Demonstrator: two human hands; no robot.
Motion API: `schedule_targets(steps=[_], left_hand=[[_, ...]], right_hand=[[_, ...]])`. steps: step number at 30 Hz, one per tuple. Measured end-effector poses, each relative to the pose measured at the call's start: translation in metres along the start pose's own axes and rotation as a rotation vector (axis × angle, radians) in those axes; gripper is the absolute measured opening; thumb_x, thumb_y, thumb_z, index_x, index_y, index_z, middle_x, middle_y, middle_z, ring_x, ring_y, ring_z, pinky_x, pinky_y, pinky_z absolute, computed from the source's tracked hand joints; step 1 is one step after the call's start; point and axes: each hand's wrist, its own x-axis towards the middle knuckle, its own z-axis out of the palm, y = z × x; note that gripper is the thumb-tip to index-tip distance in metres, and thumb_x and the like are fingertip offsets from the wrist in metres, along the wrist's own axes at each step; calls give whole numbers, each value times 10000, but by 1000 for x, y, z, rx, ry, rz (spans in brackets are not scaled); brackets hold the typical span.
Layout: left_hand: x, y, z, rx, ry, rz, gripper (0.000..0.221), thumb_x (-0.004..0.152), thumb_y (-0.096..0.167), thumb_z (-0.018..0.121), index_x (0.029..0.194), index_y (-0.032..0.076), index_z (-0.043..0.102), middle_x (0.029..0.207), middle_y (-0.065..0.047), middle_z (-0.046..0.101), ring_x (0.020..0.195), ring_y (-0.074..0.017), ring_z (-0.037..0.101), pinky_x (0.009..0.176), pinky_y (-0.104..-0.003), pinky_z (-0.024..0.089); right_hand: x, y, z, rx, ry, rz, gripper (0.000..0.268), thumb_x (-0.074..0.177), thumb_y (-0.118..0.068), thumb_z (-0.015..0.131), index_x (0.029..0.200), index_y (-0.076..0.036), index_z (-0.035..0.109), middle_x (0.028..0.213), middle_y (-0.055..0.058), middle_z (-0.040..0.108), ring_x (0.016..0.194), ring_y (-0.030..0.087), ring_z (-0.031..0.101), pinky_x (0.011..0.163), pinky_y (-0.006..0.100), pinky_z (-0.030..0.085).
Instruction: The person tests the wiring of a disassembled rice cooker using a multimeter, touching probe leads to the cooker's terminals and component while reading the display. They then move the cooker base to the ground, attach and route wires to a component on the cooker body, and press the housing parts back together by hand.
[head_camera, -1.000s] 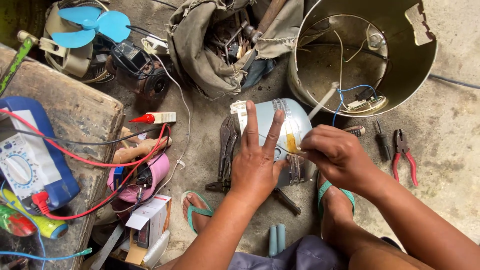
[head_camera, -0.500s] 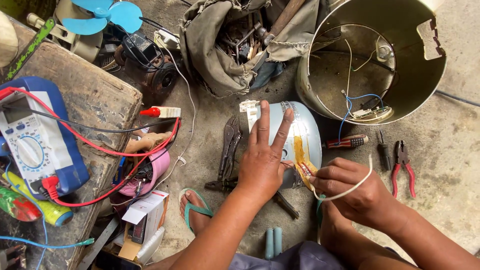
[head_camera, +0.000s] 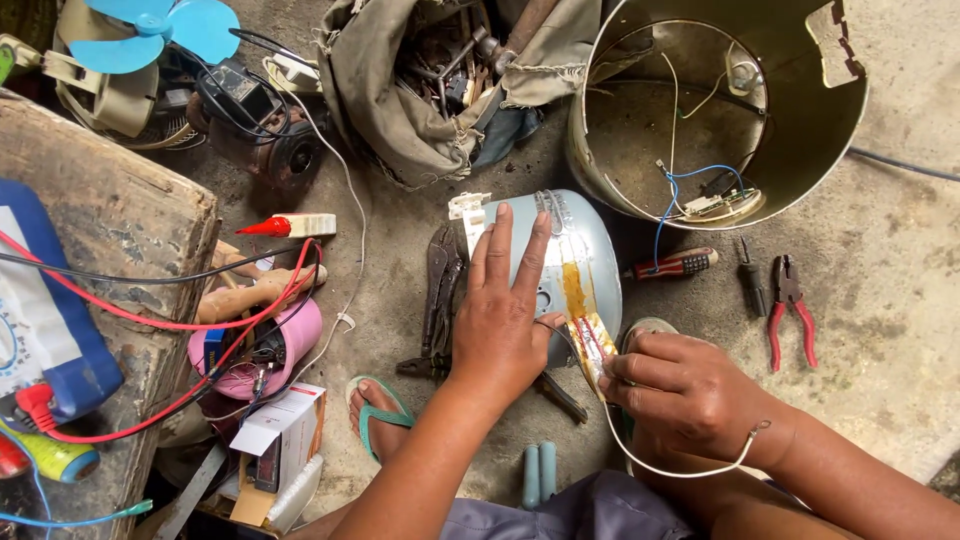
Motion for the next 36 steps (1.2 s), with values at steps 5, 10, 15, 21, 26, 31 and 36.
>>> schedule_targets(steps=[5,10,15,21,26,31,36], left_hand=[[-1,1,1,13,26,27,1082,702,169,864,1603,210,266,1659,-196,223,1479,-437,323,1143,-459,401],[-2,-2,4,9,7,40,1056,715,182,868,1597,197,289,1647,-202,255,1474,-443,318,1138,-470,390],[-5,2,4,55,-8,44,1000,709,174,865,1569,171,355,1626,-199,285,1470,-440,321,1162,-483,368],[-6,2,3,63,-14,30,890,728,191,855,1518,162,446,1620,-200,294,1474,-424,307,1141,-493,362],[-4,0,1,69,-37,35,815,747,201,818,1495,158,498,1634,-190,304,1496,-410,291,1169,-505,335],[0,0,-2,190,-66,36,737,743,284,808,1425,164,556,1550,-181,365,1485,-389,286,1165,-723,92],[-3,-2,-3,106,-8,93,514,768,254,793,1262,164,684,1494,-143,494,1482,-382,325,1178,-734,70]], right_hand=[[7,-3,-7,43,-10,2,356,644,-173,762,957,-9,724,951,118,681,787,284,642,628,381,536],[5,0,-12,140,47,152,147,794,-45,778,935,-34,736,884,108,698,757,269,686,648,377,546],[1,10,-14,203,144,291,196,802,-28,759,994,-12,726,948,116,735,841,263,742,737,355,581],[5,5,-9,205,210,389,225,764,-34,802,971,-35,713,968,103,691,870,213,713,734,305,569],[-6,9,2,286,254,532,192,802,-11,779,976,-18,697,869,65,696,754,159,699,666,274,554],[1,10,8,219,295,482,161,836,-22,761,978,-7,686,874,83,713,772,175,701,677,291,543],[3,14,12,255,312,530,141,861,-44,748,986,-5,695,866,82,713,760,172,711,667,294,555]])
